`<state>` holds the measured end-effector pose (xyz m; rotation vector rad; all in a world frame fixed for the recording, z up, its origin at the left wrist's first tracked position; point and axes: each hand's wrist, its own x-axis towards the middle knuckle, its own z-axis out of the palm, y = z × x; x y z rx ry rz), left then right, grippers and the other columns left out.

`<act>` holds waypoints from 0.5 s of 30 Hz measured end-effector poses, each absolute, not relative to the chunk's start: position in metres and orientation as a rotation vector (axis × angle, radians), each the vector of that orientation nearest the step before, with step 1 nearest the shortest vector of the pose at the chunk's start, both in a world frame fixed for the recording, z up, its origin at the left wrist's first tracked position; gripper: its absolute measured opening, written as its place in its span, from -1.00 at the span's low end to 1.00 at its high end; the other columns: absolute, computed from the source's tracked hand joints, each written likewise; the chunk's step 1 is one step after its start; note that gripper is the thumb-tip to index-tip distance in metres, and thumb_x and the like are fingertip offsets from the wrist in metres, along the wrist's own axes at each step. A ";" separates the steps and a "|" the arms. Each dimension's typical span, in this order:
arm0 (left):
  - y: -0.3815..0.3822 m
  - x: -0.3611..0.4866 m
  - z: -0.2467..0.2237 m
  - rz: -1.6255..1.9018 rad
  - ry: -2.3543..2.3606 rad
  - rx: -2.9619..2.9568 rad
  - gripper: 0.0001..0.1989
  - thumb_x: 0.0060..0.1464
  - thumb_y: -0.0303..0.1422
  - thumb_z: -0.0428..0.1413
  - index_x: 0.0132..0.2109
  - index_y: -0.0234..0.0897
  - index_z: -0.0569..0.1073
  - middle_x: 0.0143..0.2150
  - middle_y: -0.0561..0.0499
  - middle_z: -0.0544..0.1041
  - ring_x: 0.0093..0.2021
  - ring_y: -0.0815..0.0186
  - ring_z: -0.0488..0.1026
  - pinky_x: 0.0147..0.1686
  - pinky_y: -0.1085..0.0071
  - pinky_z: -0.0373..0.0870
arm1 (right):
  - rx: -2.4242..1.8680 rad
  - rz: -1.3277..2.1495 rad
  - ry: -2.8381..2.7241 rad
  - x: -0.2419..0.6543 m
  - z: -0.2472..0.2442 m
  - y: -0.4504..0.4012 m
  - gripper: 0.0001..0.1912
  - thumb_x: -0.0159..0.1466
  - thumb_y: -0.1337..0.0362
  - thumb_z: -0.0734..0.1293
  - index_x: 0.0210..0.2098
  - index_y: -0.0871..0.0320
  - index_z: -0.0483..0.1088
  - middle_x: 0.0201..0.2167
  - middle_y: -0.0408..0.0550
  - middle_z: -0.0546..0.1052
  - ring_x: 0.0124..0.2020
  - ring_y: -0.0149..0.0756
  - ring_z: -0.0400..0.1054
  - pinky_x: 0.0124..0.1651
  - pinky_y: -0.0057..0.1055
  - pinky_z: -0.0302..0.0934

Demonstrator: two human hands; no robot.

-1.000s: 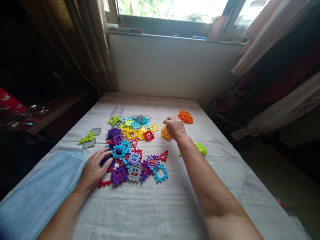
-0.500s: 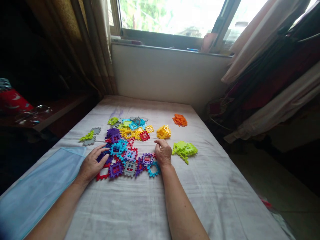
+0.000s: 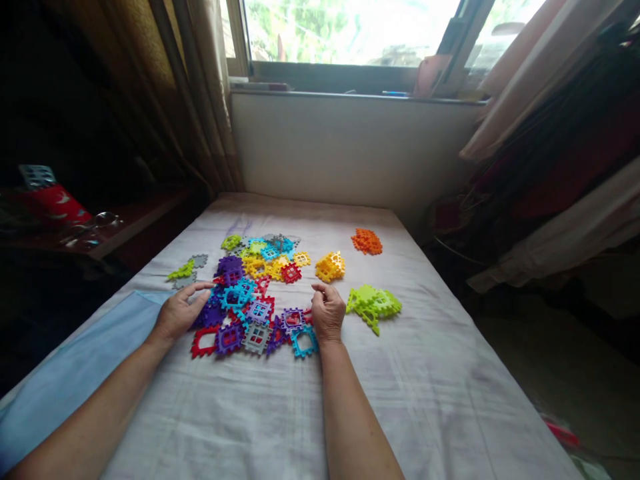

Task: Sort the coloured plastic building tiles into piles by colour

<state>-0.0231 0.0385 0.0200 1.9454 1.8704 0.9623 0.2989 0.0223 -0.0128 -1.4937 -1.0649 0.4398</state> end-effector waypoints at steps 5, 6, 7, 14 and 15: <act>0.080 -0.053 0.040 0.774 2.227 2.059 -0.59 0.05 -0.14 0.00 -0.05 -0.21 0.53 0.04 -0.14 0.56 0.08 0.02 0.47 0.12 0.17 0.35 | -1.505 0.458 -1.063 0.299 -0.014 0.030 -0.66 0.07 0.22 0.17 -0.36 0.16 0.55 -0.50 -0.03 0.57 -0.46 -0.23 0.46 -0.35 -0.36 0.33; 0.089 -0.061 0.041 0.707 2.307 2.058 -0.54 0.04 -0.13 0.00 0.00 -0.26 0.51 0.06 -0.21 0.54 0.10 -0.03 0.45 0.13 0.12 0.34 | -1.511 0.462 -1.064 0.299 -0.014 0.030 -0.66 0.08 0.22 0.16 -0.36 0.15 0.56 -0.51 -0.04 0.57 -0.45 -0.23 0.46 -0.35 -0.36 0.33; 0.097 -0.068 0.042 0.622 2.377 2.034 -0.48 0.03 -0.09 0.01 0.04 -0.31 0.49 0.08 -0.28 0.52 0.12 -0.08 0.44 0.12 0.08 0.33 | -1.517 0.464 -1.065 0.298 -0.014 0.031 -0.66 0.08 0.23 0.16 -0.36 0.14 0.56 -0.52 -0.05 0.57 -0.45 -0.23 0.46 -0.35 -0.36 0.33; 0.121 -0.097 0.032 0.363 2.418 1.923 -0.45 -0.07 0.05 0.08 -0.07 -0.28 0.51 -0.12 -0.33 0.58 -0.04 -0.21 0.50 -0.11 0.00 0.40 | -1.541 0.448 -1.123 0.297 -0.011 0.030 -0.69 0.08 0.28 0.17 -0.36 0.10 0.56 -0.51 -0.08 0.58 -0.44 -0.24 0.46 -0.29 -0.37 0.33; 0.121 -0.099 0.031 0.462 2.347 1.949 -0.51 -0.07 0.02 0.10 -0.12 -0.26 0.51 -0.19 -0.30 0.59 -0.08 -0.21 0.51 -0.14 0.00 0.39 | -1.545 0.439 -1.130 0.296 -0.010 0.030 -0.69 0.08 0.29 0.17 -0.37 0.09 0.56 -0.49 -0.09 0.58 -0.44 -0.25 0.46 -0.27 -0.37 0.34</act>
